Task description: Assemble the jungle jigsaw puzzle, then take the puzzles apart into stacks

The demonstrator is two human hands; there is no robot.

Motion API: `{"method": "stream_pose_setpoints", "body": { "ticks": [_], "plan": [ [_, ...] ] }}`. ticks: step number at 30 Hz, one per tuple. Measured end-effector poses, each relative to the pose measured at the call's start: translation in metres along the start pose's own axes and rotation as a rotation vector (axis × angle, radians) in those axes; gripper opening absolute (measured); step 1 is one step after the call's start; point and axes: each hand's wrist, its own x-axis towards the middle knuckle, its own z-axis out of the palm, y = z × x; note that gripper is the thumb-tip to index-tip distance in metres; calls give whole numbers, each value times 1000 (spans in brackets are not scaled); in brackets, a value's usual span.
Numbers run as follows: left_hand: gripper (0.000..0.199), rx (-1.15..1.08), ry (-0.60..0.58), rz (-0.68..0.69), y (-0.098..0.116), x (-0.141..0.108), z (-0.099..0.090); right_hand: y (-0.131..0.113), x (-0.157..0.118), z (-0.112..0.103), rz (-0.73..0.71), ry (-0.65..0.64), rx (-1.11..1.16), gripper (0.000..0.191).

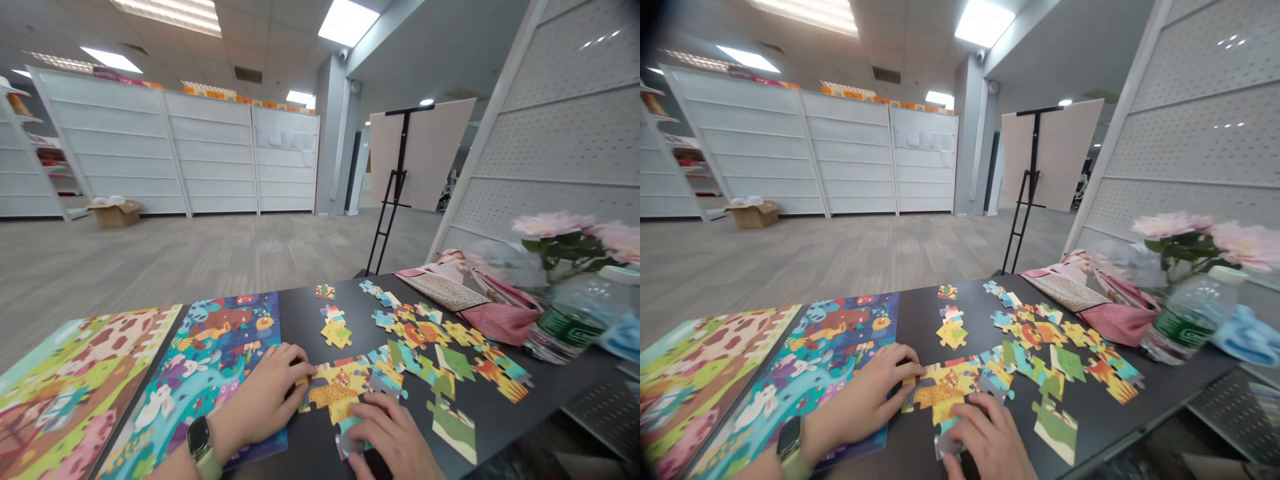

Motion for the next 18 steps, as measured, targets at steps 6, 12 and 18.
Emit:
{"method": "stream_pose_setpoints", "body": {
  "ticks": [6,12,18],
  "plan": [
    [29,1,-3,6,1,0,0,-3,-3,2,18,-13,15,17],
    [29,-9,-20,9,-1,0,3,19,-14,-5,340,281,-1,30],
    [29,-2,-11,14,-2,-1,3,48,-15,-10,577,186,-146,33]
  ]
}}
